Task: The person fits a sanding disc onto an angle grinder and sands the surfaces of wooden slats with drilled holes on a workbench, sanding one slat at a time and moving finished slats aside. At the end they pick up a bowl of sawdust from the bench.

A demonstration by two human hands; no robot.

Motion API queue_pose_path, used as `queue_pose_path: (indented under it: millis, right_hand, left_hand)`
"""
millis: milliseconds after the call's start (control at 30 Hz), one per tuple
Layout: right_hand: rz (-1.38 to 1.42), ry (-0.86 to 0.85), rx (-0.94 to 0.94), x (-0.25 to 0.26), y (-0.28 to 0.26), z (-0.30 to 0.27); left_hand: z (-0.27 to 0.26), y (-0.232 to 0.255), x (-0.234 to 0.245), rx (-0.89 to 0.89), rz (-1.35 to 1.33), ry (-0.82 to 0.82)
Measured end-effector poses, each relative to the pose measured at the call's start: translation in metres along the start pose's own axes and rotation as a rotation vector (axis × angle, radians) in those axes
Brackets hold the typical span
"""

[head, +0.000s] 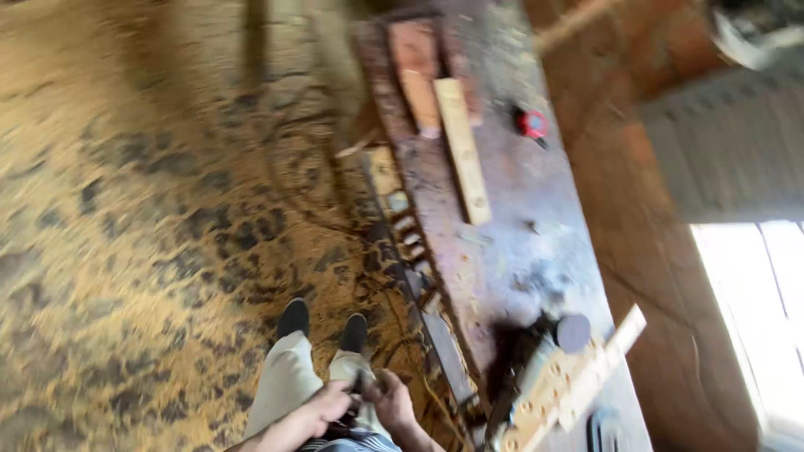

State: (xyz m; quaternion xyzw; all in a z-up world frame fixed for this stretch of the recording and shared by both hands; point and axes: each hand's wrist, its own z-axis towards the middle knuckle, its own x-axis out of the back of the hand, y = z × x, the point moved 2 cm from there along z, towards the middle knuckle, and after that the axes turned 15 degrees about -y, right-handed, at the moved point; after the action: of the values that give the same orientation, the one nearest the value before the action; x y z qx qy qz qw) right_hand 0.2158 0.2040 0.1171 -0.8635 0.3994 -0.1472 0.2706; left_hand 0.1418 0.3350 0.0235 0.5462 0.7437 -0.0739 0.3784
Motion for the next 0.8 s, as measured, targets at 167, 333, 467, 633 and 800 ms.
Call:
queue_pose_path:
  millis: [167, 333, 467, 633, 800]
  right_hand:
    - [-0.089, -0.011, -0.123, 0.010, 0.042, -0.037]
    - [0.145, 0.209, -0.178, 0.035, 0.258, -0.035]
    - [0.517, 0.170, -0.102, 0.054, 0.410, -0.011]
    - [0.160, 0.478, -0.161, 0.059, 0.231, -0.069]
    - [0.022, 0.808, -0.079, 0.127, 0.051, -0.157]
  left_hand:
    - [0.091, -0.038, 0.160, 0.042, 0.064, 0.594]
    - [0.081, 0.186, 0.126, -0.061, 0.361, 0.551]
    - [0.047, 0.303, 0.058, -0.101, 0.327, 0.525]
    - [0.044, 0.279, 0.081, 0.045, 0.973, 0.592]
    - [0.045, 0.127, 0.194, 0.069, 1.173, 0.575]
